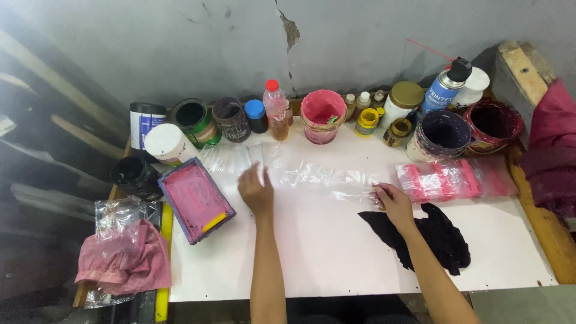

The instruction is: The person stirs pink paint in a container using a green stick, then wipes the table with a black cloth and handles a clear plastic sheet.

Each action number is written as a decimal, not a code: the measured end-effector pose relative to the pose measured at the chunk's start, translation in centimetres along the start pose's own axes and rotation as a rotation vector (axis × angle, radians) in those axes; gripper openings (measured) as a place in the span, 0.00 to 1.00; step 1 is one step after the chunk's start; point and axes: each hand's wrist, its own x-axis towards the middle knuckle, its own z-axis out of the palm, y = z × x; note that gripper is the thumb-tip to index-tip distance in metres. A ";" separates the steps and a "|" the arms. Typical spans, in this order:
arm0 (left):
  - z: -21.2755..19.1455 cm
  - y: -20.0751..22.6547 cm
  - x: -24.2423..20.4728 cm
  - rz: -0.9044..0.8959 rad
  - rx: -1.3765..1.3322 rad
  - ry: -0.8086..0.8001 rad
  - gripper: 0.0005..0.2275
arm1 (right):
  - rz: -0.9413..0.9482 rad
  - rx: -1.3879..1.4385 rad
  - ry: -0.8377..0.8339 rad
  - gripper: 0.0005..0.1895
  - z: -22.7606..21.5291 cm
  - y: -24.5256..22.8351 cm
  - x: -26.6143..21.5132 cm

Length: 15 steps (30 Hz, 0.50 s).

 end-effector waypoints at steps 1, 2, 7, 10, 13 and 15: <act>0.3 0.8 -0.8 0.003 0.001 0.004 0.10 | -0.002 0.005 0.000 0.12 0.1 -0.4 -0.1; 0.7 1.7 -1.7 0.026 -0.040 -0.090 0.10 | -0.018 0.033 0.011 0.12 0.3 -0.8 -0.3; 0.4 5.0 -4.2 -0.227 -0.009 -0.472 0.18 | -0.087 0.058 0.041 0.10 0.4 -1.0 -1.1; 1.0 5.1 -4.8 -0.257 0.039 -0.454 0.14 | -0.114 0.041 0.049 0.10 0.3 -0.9 -1.7; 0.8 5.3 -4.1 -0.180 -0.096 -0.521 0.05 | -0.131 -0.031 0.083 0.11 0.7 -1.3 -1.9; 0.0 5.9 -3.6 -0.337 -0.291 -0.565 0.03 | -0.176 -0.128 0.115 0.21 0.7 -1.4 -2.0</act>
